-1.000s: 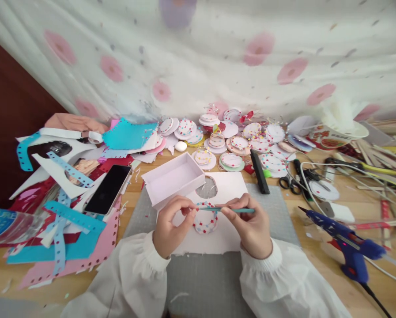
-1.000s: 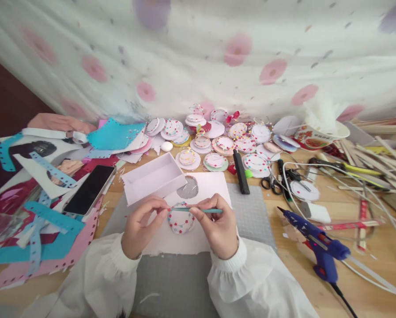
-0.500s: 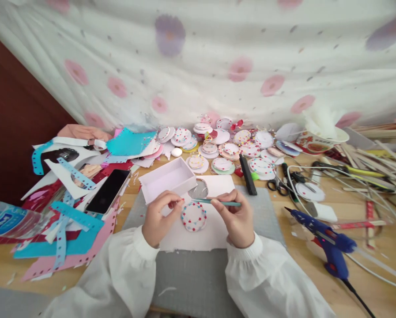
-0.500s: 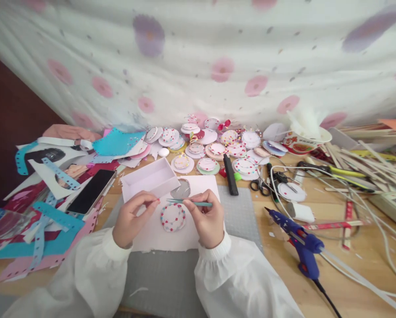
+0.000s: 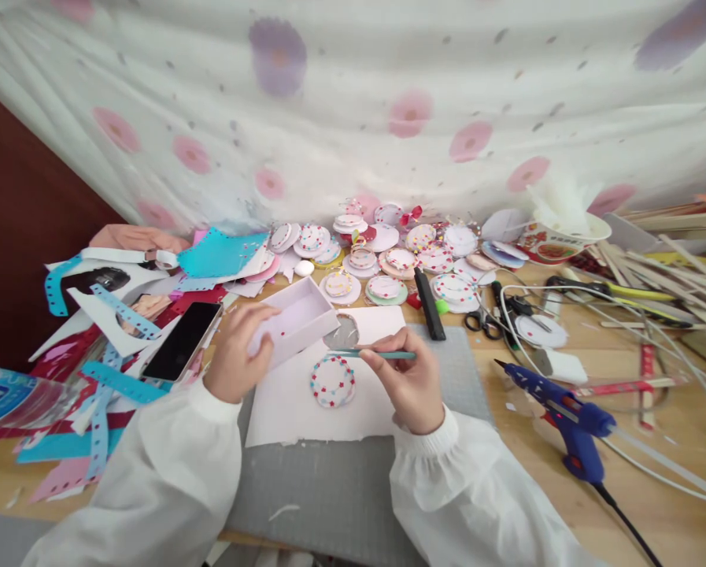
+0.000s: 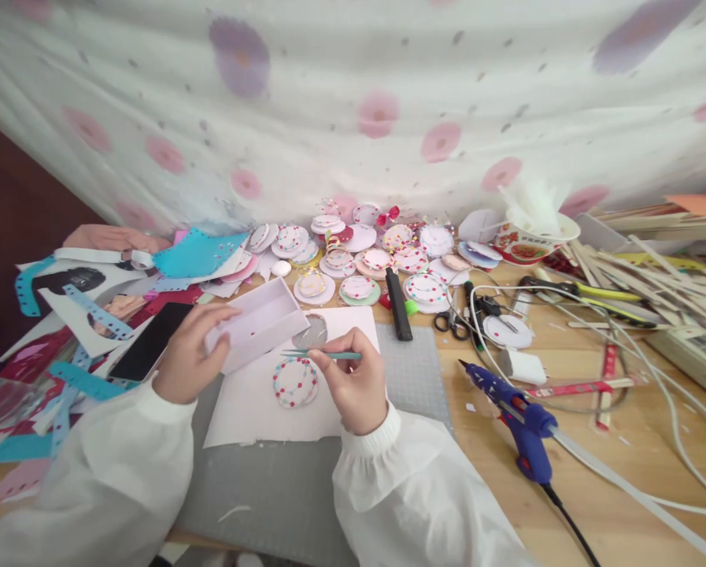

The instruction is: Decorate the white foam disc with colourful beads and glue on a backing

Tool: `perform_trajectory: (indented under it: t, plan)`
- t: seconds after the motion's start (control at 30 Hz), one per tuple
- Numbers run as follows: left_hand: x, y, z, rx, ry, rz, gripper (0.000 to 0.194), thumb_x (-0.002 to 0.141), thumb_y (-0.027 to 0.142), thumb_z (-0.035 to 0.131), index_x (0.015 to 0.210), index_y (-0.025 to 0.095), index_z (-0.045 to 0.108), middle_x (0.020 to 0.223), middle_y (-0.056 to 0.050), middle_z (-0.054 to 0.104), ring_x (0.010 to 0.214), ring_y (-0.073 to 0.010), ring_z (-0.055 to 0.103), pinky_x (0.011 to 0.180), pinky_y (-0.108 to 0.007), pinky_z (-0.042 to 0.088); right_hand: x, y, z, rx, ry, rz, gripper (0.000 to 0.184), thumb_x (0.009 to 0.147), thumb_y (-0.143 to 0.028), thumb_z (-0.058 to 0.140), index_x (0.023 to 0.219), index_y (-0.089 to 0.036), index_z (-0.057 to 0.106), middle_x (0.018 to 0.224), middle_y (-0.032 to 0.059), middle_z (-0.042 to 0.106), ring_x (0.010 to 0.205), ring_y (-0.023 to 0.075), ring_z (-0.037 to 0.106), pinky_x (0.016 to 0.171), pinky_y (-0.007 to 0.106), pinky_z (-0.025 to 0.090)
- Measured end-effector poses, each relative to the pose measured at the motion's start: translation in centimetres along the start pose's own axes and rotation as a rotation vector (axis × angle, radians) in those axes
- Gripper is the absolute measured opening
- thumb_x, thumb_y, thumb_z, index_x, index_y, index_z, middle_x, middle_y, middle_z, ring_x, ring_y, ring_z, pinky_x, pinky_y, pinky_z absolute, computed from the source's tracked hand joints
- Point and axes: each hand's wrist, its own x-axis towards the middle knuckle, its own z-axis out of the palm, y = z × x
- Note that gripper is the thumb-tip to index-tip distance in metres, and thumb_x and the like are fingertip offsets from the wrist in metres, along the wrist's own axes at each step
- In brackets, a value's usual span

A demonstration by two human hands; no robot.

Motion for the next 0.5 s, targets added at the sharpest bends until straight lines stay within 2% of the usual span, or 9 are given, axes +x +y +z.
perform_trajectory:
  t: [0.07, 0.13, 0.23, 0.37, 0.5]
  plan:
    - [-1.3, 2.0, 0.9, -0.108, -0.094, 0.021, 0.043, 0.077, 0.016, 0.06, 0.119, 0.02, 0.055, 0.114, -0.009, 0.055, 0.109, -0.0279, 0.051, 0.094, -0.041, 0.043, 0.0, -0.3, -0.1, -0.051, -0.034, -0.024, 0.024, 0.072, -0.033, 0.073, 0.07, -0.022, 0.052, 0.071, 0.0016, 0.065, 0.068, 0.0166, 0.065, 0.048, 0.024, 0.044]
    - [-2.6, 3.3, 2.2, -0.168, -0.194, 0.041, 0.06, 0.071, 0.02, 0.068, 0.127, 0.02, 0.048, 0.122, -0.011, 0.053, 0.114, -0.0295, 0.05, 0.098, -0.044, 0.043, 0.1, -0.5, -0.3, -0.129, -0.083, -0.063, 0.023, 0.073, -0.032, 0.072, 0.07, -0.021, 0.053, 0.07, 0.0015, 0.064, 0.066, 0.0155, 0.063, 0.045, 0.023, 0.04]
    - [-3.9, 3.7, 4.3, -0.214, -0.282, 0.049, 0.081, 0.065, 0.029, 0.075, 0.136, 0.02, 0.037, 0.13, -0.016, 0.049, 0.12, -0.0327, 0.047, 0.098, -0.049, 0.042, 0.0, -0.7, -0.6, -0.253, -0.174, -0.101, 0.02, 0.075, -0.032, 0.07, 0.072, -0.021, 0.054, 0.071, 0.0018, 0.064, 0.063, 0.0138, 0.061, 0.044, 0.022, 0.037]
    - [-4.5, 2.9, 5.9, -0.252, -0.307, 0.03, 0.076, 0.067, 0.033, 0.075, 0.132, 0.02, 0.038, 0.123, -0.016, 0.053, 0.115, -0.0319, 0.051, 0.096, -0.049, 0.044, -0.2, -0.5, -1.0, -0.352, -0.311, -0.128, 0.016, 0.078, -0.031, 0.067, 0.075, -0.021, 0.055, 0.074, 0.0019, 0.067, 0.058, 0.0115, 0.058, 0.046, 0.023, 0.041]
    - [-4.4, 2.8, 6.1, -0.276, -0.329, -0.027, 0.063, 0.075, 0.034, 0.07, 0.128, 0.021, 0.04, 0.119, -0.012, 0.055, 0.112, -0.0282, 0.052, 0.094, -0.045, 0.045, -0.3, -0.4, -1.0, -0.438, -0.395, -0.148, 0.012, 0.081, -0.026, 0.064, 0.076, -0.021, 0.054, 0.077, 0.0025, 0.068, 0.057, 0.0105, 0.058, 0.048, 0.022, 0.042]
